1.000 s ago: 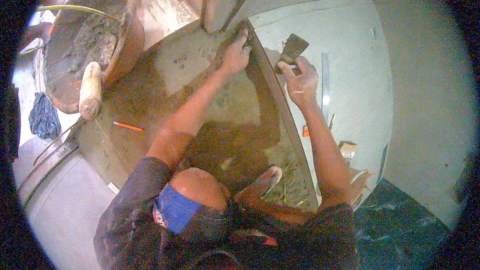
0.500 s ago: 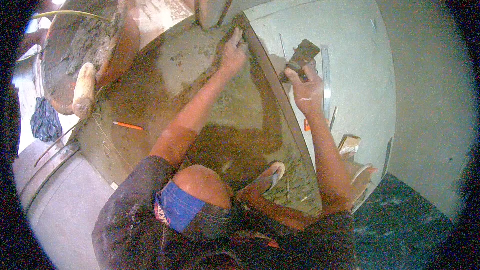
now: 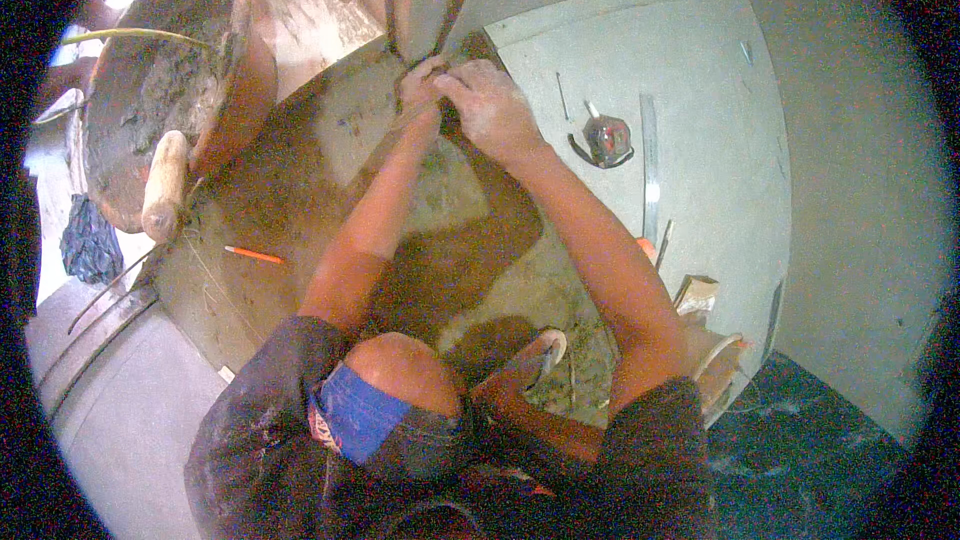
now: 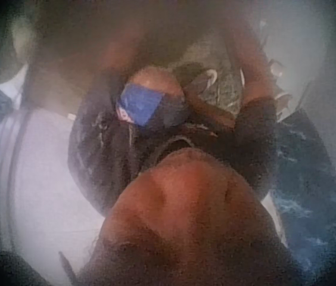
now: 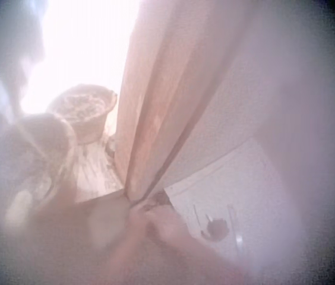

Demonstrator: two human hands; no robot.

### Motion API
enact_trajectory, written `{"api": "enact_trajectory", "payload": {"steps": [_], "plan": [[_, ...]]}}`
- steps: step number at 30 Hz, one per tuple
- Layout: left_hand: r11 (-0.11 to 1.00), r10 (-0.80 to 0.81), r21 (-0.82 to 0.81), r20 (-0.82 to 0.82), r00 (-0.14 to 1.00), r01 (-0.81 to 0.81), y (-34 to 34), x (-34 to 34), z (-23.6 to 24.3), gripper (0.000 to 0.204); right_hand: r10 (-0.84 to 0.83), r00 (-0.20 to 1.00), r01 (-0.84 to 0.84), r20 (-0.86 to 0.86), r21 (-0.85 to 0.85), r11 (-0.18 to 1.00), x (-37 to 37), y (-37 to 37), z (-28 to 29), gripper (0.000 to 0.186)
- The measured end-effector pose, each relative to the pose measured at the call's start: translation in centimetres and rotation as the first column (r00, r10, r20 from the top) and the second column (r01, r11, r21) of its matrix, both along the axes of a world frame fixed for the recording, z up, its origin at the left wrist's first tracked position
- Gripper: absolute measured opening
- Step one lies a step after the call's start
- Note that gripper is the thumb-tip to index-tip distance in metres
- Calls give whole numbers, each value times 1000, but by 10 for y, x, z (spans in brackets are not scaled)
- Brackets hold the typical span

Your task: The person mixes mortar in a bucket with a trowel, picks up a small amount by hand and with the tool, and then applies and smooths the mortar into a gap in the floor at the base of a wall.

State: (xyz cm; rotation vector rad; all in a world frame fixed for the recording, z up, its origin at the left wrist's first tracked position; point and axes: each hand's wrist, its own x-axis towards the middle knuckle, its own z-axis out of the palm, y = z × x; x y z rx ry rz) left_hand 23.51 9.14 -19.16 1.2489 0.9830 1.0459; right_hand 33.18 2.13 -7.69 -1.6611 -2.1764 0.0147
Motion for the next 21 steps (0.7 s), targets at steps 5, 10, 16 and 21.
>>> {"api": "enact_trajectory", "payload": {"steps": [5,10,16,21], "plan": [[995,96,-30,-48,994,-98,1,-54,-9,27,22,991,-5,134,-121,993,-16,13,-21,34],[963,229,-160,64,971,-216,2,-96,-10,38,76,989,-72,124,-37,997,-32,21,-36,33],[949,291,256,-492,821,-183,2,-102,-3,36,6,983,12,184,-100,995,-18,42,-39,31],[967,227,-96,-98,969,-236,-1,-100,8,34,-23,992,36,124,-110,993,-5,35,-50,28]]}}
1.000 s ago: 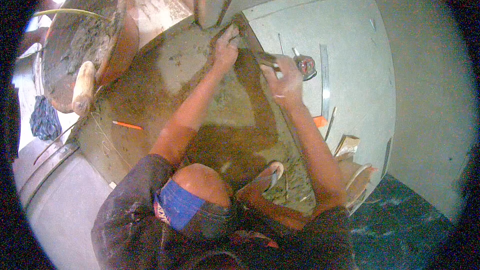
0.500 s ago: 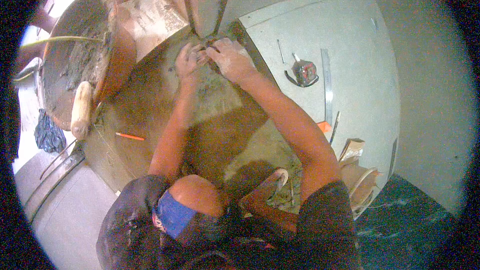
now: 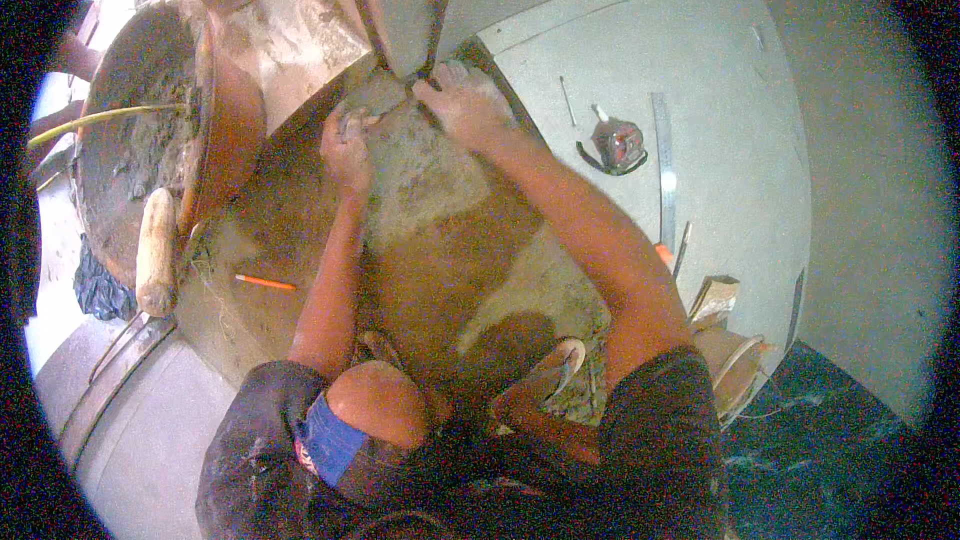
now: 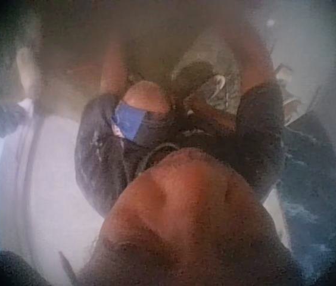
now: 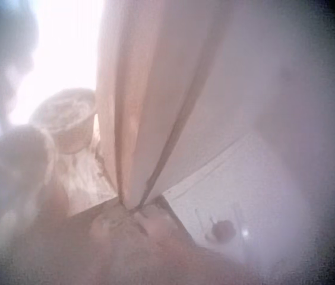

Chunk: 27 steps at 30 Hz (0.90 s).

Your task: The person mixes mortar in a bucket with a trowel, picks up a small amount by hand and with the tool, and then applies and smooths the mortar into a gap in the floor at the base of a wall.

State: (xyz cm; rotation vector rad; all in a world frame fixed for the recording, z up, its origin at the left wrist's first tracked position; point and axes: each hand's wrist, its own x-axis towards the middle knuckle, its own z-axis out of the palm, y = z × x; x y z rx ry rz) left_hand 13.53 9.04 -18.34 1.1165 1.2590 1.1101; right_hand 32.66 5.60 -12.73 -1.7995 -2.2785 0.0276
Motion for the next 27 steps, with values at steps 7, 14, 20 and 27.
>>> {"api": "enact_trajectory", "payload": {"steps": [7,14,20,27], "plan": [[994,5,-114,100,995,7,5,-1,3,34,118,992,-121,41,88,989,-11,6,2,28],[998,-32,-57,53,998,34,4,-6,-6,37,172,984,-177,48,126,976,-21,-1,14,22],[998,-62,0,7,998,62,8,-5,-6,36,-4,999,8,42,-97,995,-15,9,20,24],[996,-16,79,-281,959,40,0,-10,-8,35,2,999,-5,39,71,997,-8,3,23,25]]}}
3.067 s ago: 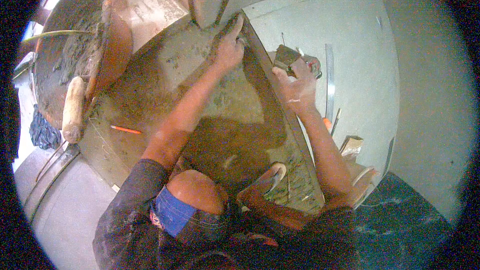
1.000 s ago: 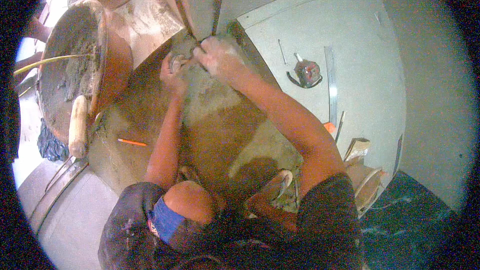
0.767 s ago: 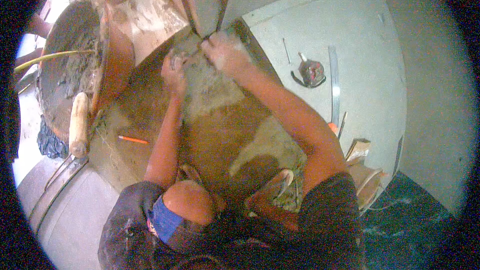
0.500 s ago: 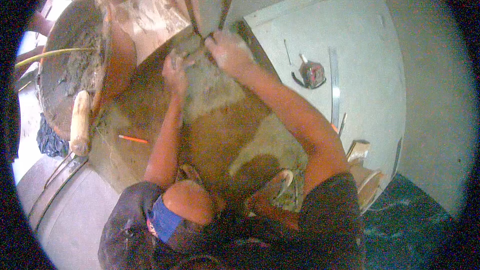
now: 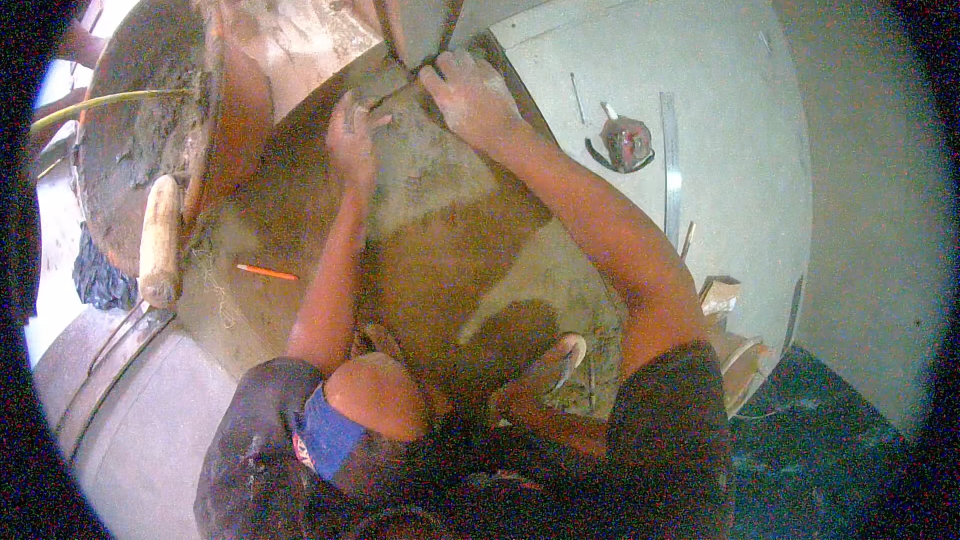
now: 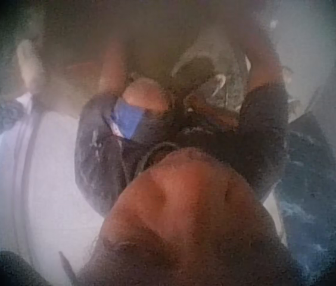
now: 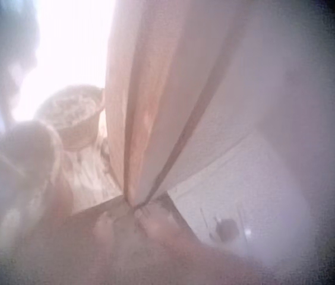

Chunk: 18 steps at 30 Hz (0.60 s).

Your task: The person mixes mortar in a bucket with a trowel, picks up a small amount by hand and with the tool, and then applies and smooths the mortar into a gap in the floor at the base of a wall.

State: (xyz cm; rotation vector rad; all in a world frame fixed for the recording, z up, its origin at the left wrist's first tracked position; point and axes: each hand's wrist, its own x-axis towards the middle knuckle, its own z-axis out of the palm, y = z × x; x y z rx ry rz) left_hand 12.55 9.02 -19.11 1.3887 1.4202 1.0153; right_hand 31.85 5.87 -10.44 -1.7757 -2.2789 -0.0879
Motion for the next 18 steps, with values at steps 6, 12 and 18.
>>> {"api": "enact_trajectory", "payload": {"steps": [6,12,18], "plan": [[997,15,-74,30,999,-12,4,6,6,35,61,997,-58,41,-57,997,11,1,-5,32],[999,-2,-38,271,963,13,2,7,-1,37,13,998,-14,66,10,1000,-2,-12,-7,26],[996,-4,-80,327,945,32,0,6,-3,37,-41,998,38,-50,-53,998,-8,-31,2,33]]}}
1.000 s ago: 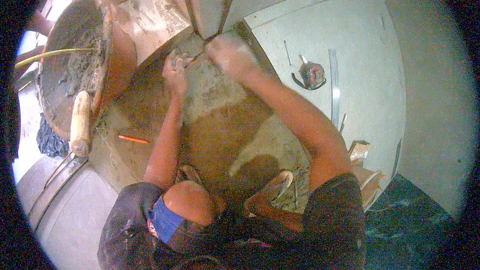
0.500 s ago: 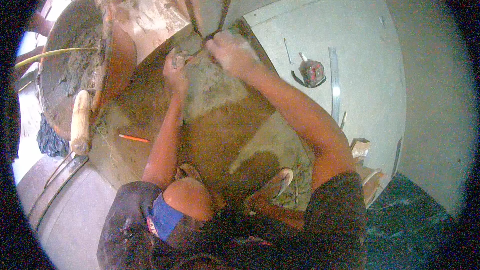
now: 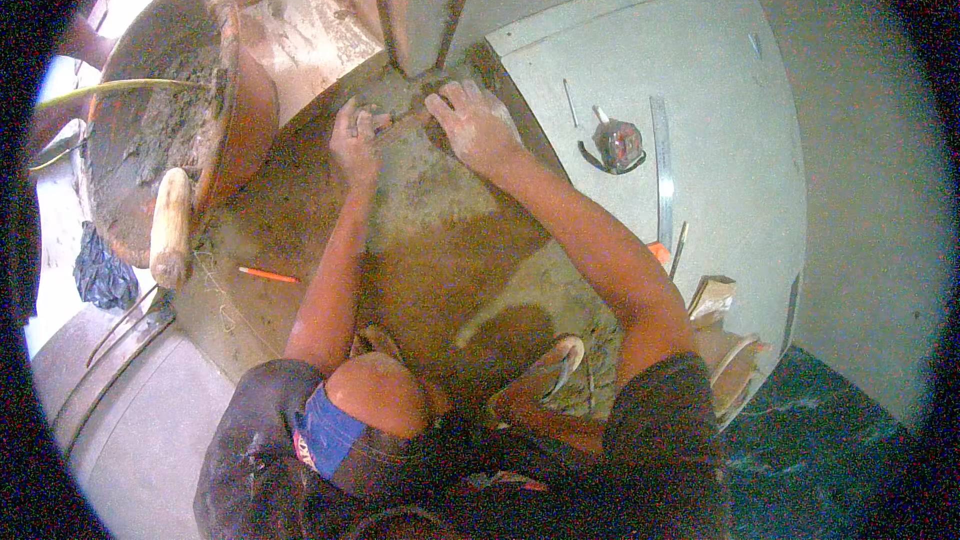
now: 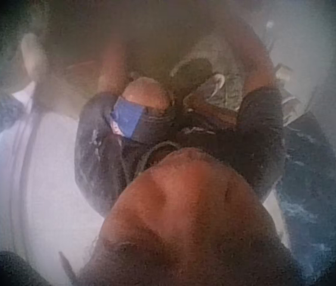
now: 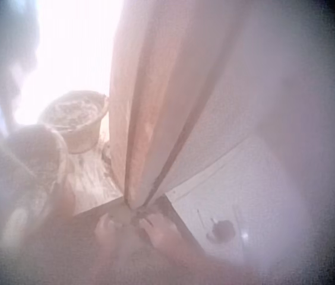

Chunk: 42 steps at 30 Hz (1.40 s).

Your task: The person mixes mortar in a bucket with a trowel, picks up a small amount by hand and with the tool, and then applies and smooths the mortar into a gap in the floor at the base of a wall.

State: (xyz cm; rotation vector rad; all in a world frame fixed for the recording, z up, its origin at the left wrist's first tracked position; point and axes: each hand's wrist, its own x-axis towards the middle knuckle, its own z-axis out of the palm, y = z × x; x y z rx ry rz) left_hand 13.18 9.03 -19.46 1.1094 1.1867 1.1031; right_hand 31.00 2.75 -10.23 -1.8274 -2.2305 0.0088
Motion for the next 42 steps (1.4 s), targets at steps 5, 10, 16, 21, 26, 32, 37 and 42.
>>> {"api": "enact_trajectory", "payload": {"steps": [5,10,16,21,26,32,37,42], "plan": [[1000,14,-26,76,997,-12,2,5,-7,36,96,995,-96,23,35,995,10,17,1,32],[938,148,346,-384,911,-6,10,-9,-31,34,154,979,-164,131,72,984,15,36,1,29],[1000,-7,-21,-77,997,5,1,2,11,32,196,971,-199,136,9,980,27,29,7,24],[999,50,22,-43,998,-49,6,4,3,31,178,970,-172,162,-50,984,17,34,9,25],[998,37,-44,27,999,-36,3,1,-8,33,212,969,-189,127,-172,967,17,22,31,25],[968,-153,134,-348,925,211,-20,7,33,43,151,984,-171,-98,-259,951,34,4,86,30],[750,-554,126,-418,720,650,-23,18,54,46,-52,984,-2,-171,-299,954,55,-5,145,32],[474,-738,-86,-581,342,876,6,15,84,55,-30,963,-35,-269,-233,972,64,23,139,32]]}}
